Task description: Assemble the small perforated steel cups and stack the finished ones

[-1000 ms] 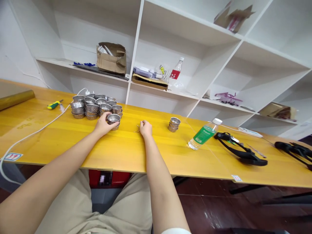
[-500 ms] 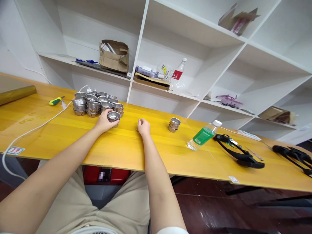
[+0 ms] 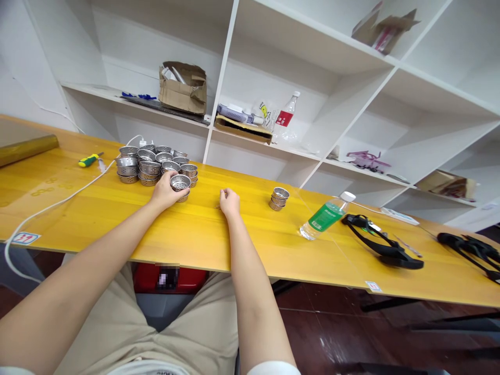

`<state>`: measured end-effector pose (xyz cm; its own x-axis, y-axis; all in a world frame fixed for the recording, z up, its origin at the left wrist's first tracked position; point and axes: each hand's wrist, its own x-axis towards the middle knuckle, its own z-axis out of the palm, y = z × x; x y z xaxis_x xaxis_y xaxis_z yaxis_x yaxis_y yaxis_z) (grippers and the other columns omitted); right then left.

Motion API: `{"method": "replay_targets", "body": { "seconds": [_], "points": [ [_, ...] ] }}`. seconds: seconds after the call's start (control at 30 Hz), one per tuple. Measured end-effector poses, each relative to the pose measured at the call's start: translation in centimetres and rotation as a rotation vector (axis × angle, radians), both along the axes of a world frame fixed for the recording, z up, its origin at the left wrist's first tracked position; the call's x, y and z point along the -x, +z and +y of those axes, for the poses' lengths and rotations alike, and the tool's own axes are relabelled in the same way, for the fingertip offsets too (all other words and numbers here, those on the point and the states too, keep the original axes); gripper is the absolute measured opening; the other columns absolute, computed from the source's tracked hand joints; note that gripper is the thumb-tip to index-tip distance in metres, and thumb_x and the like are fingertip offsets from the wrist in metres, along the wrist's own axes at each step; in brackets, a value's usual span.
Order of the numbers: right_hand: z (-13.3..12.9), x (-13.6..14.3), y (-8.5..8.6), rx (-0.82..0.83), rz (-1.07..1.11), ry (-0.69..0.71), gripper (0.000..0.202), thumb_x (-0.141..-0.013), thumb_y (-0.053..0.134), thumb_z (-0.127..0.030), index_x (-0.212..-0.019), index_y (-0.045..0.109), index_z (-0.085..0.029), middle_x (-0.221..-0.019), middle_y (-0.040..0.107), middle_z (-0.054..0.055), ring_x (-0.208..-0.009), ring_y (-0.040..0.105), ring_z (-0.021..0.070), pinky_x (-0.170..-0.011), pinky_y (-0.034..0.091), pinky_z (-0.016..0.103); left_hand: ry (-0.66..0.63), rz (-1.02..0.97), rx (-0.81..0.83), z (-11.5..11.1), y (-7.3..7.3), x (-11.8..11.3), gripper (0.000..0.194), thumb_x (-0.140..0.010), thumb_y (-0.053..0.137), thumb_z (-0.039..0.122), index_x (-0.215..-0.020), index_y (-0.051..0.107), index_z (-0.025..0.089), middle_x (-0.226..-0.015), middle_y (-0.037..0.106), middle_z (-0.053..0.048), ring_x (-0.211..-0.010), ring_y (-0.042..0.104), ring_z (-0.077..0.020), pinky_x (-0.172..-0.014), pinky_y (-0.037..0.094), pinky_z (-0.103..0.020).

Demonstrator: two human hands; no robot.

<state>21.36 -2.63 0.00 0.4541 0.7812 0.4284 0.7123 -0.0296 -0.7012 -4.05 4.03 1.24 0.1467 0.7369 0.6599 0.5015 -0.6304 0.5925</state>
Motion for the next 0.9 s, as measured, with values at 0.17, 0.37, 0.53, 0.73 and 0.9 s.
{"method": "replay_targets", "body": {
  "seconds": [0.17, 0.37, 0.53, 0.73, 0.9],
  "points": [
    [-0.1, 0.3, 0.3, -0.066, 0.048, 0.005, 0.027, -0.094, 0.053, -0.04, -0.075, 0.061, -0.021, -0.061, 0.054, -0.002, -0.06, 0.048, 0.0173, -0.062, 0.035, 0.029, 0.0, -0.014, -0.118, 0.1, 0.1, 0.3, 0.069, -0.073, 0.083, 0.035, -0.131, 0.05, 0.019, -0.132, 0.062, -0.014, -0.126, 0.06, -0.0323, -0.11, 0.047, -0.046],
    [-0.3, 1.6, 0.7, -0.165, 0.115, 0.052, 0.027, -0.096, 0.051, -0.042, -0.083, 0.061, -0.022, -0.055, 0.043, -0.007, -0.053, 0.042, 0.0149, -0.059, 0.033, 0.028, -0.212, 0.076, -0.312, -2.1, 0.4, -0.6, 0.072, -0.076, 0.078, 0.029, -0.139, 0.044, 0.02, -0.141, 0.058, -0.013, -0.134, 0.055, -0.0296, -0.116, 0.044, -0.044],
    [-0.8, 3.1, 1.5, -0.264, 0.127, 0.04, 0.024, -0.098, 0.047, -0.041, -0.094, 0.06, -0.021, -0.055, 0.044, -0.008, -0.051, 0.042, 0.0145, -0.058, 0.033, 0.028, -0.388, 0.243, -0.218, -3.5, -1.0, -2.2, 0.079, -0.073, 0.079, 0.034, -0.143, 0.044, 0.016, -0.137, 0.062, -0.016, -0.128, 0.06, -0.0324, -0.113, 0.047, -0.046],
    [-0.8, 5.4, 1.3, -0.257, 0.04, 0.081, 0.025, -0.1, 0.044, -0.04, -0.098, 0.061, -0.021, -0.059, 0.053, -0.005, -0.055, 0.05, 0.0164, -0.062, 0.036, 0.028, -0.419, 0.268, -0.083, -3.7, -1.7, -2.5, 0.08, -0.073, 0.078, 0.036, -0.143, 0.046, 0.016, -0.14, 0.061, -0.016, -0.127, 0.062, -0.0323, -0.111, 0.05, -0.043],
    [-0.8, 6.9, 1.0, -0.216, -0.011, 0.064, 0.023, -0.101, 0.044, -0.037, -0.103, 0.061, -0.021, -0.081, 0.071, 0.004, -0.072, 0.063, 0.0209, -0.073, 0.042, 0.03, -0.434, 0.229, -0.115, -3.5, -2.0, -2.6, 0.078, -0.073, 0.077, 0.036, -0.141, 0.046, 0.014, -0.141, 0.061, -0.018, -0.128, 0.061, -0.0329, -0.112, 0.048, -0.045]
  ]
}}
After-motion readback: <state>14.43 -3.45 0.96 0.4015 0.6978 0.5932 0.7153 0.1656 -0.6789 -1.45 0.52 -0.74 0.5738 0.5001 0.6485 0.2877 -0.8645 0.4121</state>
